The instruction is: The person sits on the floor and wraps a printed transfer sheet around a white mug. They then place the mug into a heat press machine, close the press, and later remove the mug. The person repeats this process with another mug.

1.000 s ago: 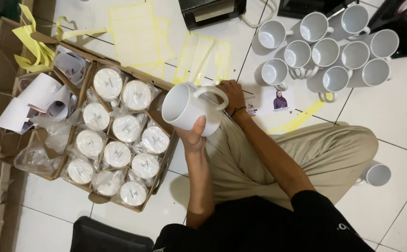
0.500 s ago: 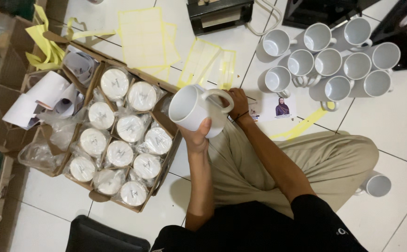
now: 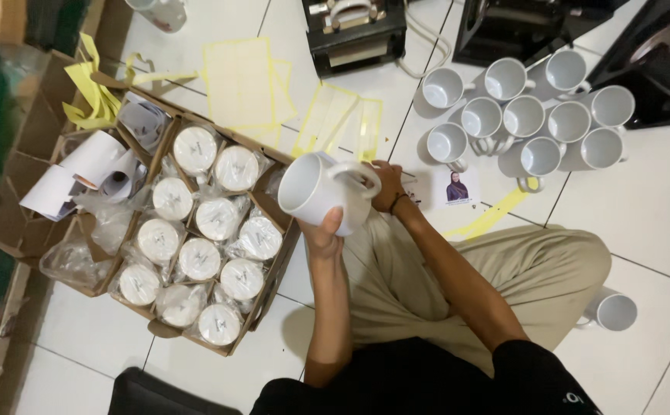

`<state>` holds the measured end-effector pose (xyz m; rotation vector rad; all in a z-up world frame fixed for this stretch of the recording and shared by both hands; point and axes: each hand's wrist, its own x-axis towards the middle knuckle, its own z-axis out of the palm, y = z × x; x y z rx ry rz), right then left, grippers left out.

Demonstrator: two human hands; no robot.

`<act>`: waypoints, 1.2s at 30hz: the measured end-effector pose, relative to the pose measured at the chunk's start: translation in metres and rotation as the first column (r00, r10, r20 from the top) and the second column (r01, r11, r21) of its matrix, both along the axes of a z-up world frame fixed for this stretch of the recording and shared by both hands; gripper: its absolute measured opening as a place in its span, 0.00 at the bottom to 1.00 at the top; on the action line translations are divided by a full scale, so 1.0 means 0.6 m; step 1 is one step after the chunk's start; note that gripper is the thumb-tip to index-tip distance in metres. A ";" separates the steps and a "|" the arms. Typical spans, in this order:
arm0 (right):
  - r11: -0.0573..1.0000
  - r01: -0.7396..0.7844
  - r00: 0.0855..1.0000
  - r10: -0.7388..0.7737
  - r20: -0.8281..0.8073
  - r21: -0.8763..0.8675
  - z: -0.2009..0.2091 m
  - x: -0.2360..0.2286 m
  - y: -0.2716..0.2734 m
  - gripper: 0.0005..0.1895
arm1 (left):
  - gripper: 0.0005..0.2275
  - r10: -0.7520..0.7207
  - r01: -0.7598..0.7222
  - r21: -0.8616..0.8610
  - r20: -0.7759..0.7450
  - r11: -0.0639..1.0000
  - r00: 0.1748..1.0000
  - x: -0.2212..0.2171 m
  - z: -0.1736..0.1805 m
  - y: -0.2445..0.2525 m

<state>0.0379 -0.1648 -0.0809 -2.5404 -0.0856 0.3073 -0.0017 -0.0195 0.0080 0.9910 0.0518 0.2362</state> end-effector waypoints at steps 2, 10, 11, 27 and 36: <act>0.995 0.002 0.995 -0.012 0.100 0.100 0.030 -0.015 -0.031 0.11 | 0.40 -0.046 0.048 -0.028 0.047 0.998 0.998 -0.015 -0.021 0.006; 0.620 0.130 0.957 -0.284 0.067 0.774 0.352 -0.102 -0.144 0.06 | 0.43 -0.332 0.384 -0.137 0.298 0.913 0.895 -0.032 0.197 -0.013; 0.576 0.045 0.969 -0.222 0.103 0.816 0.410 -0.117 -0.153 0.06 | 0.42 -0.362 0.430 -0.175 0.321 0.886 0.875 -0.039 0.222 -0.017; 0.592 -0.372 0.927 0.283 0.248 0.715 0.687 -0.215 -0.090 0.03 | 0.30 -0.410 0.578 -0.223 0.511 0.785 0.755 -0.157 0.366 -0.054; 0.745 -0.240 0.956 0.070 0.284 0.623 0.706 -0.264 -0.074 0.05 | 0.34 -0.367 0.533 -0.179 0.546 0.827 0.753 -0.175 0.389 -0.069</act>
